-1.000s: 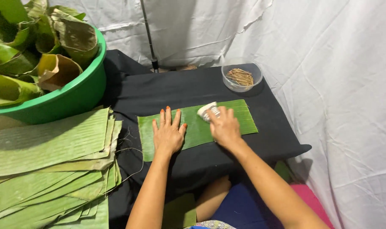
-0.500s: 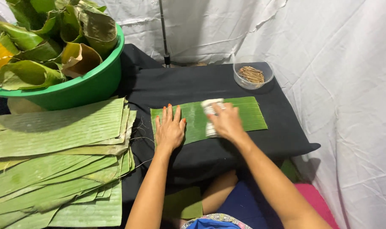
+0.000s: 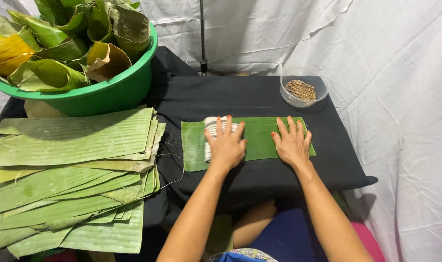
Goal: A person cleans banana leaves with a cloth and folds them into cone shapes for food preparation.
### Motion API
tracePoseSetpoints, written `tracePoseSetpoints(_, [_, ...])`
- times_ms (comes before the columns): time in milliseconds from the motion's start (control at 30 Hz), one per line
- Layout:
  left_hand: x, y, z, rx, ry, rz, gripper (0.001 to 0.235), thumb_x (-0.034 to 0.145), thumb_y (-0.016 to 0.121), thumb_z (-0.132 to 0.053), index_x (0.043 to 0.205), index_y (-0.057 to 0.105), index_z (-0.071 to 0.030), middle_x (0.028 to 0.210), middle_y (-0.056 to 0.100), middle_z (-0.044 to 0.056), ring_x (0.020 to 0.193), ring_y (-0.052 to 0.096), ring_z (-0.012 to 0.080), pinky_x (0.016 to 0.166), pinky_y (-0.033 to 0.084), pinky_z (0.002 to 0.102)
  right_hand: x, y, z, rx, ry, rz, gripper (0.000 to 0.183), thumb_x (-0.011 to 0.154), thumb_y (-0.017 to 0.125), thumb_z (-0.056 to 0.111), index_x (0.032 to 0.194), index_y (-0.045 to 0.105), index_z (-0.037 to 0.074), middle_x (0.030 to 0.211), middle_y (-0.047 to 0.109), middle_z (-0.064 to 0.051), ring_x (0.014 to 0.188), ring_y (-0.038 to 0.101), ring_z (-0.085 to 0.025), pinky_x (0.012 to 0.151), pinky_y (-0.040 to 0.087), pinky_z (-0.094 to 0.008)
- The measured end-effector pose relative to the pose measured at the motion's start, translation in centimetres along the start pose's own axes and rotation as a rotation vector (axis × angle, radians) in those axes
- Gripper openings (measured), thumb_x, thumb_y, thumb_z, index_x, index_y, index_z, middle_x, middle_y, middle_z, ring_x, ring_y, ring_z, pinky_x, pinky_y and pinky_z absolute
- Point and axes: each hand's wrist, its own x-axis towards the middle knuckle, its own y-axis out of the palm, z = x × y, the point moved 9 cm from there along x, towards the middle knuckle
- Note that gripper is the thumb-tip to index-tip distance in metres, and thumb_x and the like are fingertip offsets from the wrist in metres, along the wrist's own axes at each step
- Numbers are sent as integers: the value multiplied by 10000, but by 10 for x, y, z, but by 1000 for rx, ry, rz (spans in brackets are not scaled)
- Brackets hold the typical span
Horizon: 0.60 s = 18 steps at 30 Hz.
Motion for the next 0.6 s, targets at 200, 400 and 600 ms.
tracePoseSetpoints(200, [-11,-28,52,49,-170,-46,857,905,553,-405,1649,175,-210,1611,354,219,1505,268,442,1100,218,735,-1,-1,1,13,15,-7,608,1082,260,557,1612,328,268,1677,249,-138,1543,165,-420,1161,126,-696])
tracePoseSetpoints(400, [-15,-12,-34,-180,13,30,928,894,513,-515,1641,146,-103,1663,216,246,1543,215,383,1195,149,636,-6,-8,4,22,5,-40,599,1084,264,548,1600,362,261,1658,287,-152,1538,195,-416,1143,152,-681])
tracePoseSetpoints(600, [-17,-13,55,30,-118,-165,856,909,568,-522,1516,392,56,1567,383,308,1510,299,422,1166,228,639,-3,-3,-1,-4,-20,-49,608,1084,264,566,1597,360,255,1658,283,-154,1530,199,-423,1136,159,-690])
